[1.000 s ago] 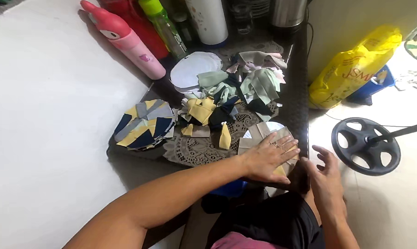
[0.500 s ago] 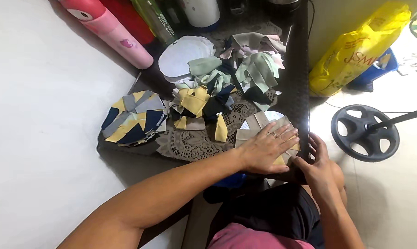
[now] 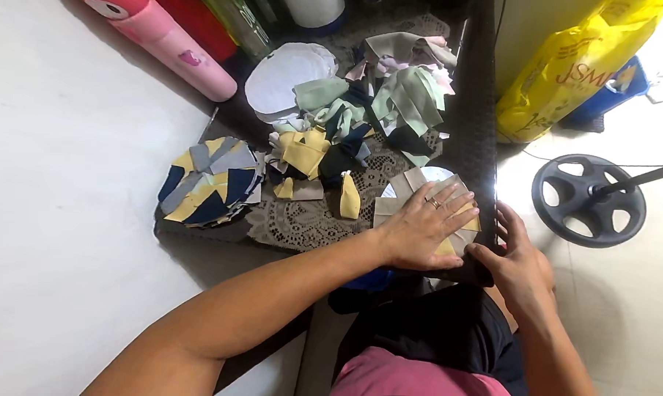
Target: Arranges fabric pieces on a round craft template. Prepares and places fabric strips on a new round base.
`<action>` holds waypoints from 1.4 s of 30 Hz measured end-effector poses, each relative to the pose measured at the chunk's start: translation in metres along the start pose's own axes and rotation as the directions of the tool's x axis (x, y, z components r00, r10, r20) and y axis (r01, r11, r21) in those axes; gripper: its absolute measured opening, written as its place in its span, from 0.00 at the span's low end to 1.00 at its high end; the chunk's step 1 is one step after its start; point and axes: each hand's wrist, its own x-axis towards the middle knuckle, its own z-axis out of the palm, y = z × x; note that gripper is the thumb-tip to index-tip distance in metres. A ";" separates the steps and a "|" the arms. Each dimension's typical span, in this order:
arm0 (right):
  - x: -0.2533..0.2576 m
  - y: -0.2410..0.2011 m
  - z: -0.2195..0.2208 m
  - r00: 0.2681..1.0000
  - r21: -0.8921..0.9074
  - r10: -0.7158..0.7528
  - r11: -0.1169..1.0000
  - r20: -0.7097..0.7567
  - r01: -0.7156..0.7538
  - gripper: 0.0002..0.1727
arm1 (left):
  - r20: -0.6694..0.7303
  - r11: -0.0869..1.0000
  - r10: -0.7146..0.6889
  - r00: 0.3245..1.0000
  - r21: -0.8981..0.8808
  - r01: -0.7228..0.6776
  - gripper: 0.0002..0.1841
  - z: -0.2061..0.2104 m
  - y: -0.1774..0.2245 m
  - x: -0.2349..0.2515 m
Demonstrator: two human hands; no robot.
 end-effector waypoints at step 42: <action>0.022 -0.010 0.002 0.930 -0.515 -0.351 0.820 -0.110 0.249 0.30 | -0.025 0.923 -0.375 0.927 -0.097 0.371 0.38 -0.010 0.044 0.000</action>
